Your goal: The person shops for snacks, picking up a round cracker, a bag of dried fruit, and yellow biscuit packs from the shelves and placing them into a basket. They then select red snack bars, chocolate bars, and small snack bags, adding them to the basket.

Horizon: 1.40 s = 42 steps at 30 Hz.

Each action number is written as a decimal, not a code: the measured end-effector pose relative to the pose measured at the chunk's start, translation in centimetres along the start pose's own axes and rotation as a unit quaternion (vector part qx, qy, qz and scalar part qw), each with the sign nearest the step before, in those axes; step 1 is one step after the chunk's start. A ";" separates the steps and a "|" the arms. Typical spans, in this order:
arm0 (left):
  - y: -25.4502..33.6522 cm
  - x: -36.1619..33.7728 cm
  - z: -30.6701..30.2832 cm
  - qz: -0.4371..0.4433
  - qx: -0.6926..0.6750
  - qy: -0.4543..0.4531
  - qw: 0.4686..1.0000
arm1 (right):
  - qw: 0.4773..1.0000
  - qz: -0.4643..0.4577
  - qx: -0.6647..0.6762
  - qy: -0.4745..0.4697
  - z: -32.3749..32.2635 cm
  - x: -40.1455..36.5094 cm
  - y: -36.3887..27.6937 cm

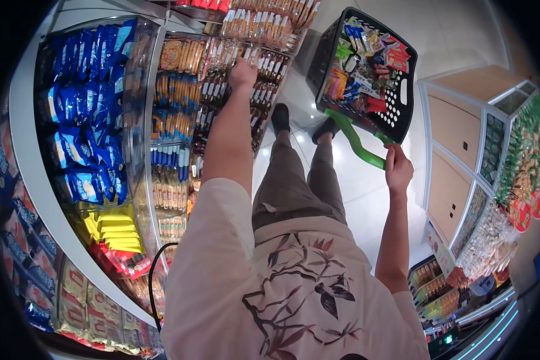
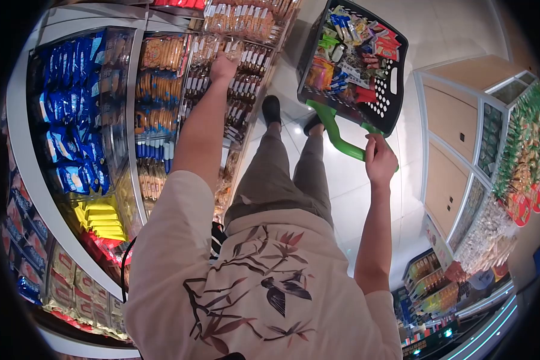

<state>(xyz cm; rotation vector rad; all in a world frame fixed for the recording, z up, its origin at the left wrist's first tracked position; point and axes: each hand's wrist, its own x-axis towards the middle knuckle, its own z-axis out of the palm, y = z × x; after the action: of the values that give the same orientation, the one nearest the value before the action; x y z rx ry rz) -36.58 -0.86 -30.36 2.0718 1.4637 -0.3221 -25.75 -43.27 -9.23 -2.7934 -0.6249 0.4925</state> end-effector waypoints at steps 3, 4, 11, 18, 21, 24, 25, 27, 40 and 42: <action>-2.2 1.0 0.4 0.039 -0.057 0.018 0.997 | 1.000 -0.015 -0.002 0.021 0.2 0.3 -0.2; -3.3 1.1 0.9 0.052 -0.086 0.032 0.994 | 0.999 -0.024 -0.001 0.030 0.3 0.2 0.0; -5.9 -1.4 -0.6 0.024 -0.221 -0.052 0.974 | 0.997 -0.053 0.001 0.051 0.5 0.0 0.4; -4.0 -10.1 -3.0 -0.046 -0.623 -0.246 0.741 | 0.997 0.000 0.065 0.040 0.3 0.2 0.4; -1.0 -15.8 -5.8 0.025 -0.671 -0.333 0.661 | 0.977 -0.034 0.203 0.045 -1.3 0.1 -1.9; 2.3 -21.1 -9.0 0.132 -0.628 -0.415 0.645 | 0.913 -0.084 0.398 -0.031 -1.4 -0.7 -6.1; 3.4 -22.6 -9.9 0.164 -0.597 -0.413 0.668 | 0.884 -0.100 0.452 -0.067 -1.5 -1.0 -7.9; 5.0 -25.5 -11.2 0.224 -0.533 -0.403 0.709 | 0.854 -0.072 0.490 -0.159 -2.2 -1.8 -10.9; 3.3 -29.0 -16.3 0.156 -0.663 -0.358 0.639 | 0.592 -0.012 0.777 -0.214 -4.2 -2.9 -13.2; 2.3 -29.0 -16.5 0.159 -0.665 -0.372 0.628 | 0.409 0.006 0.859 -0.307 -4.5 -2.9 -12.8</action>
<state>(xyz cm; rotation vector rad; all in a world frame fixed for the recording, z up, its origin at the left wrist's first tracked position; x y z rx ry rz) -47.29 -14.52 -1.72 0.6952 0.3981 0.0954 -31.29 -34.02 -0.55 -0.5119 0.0570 1.1708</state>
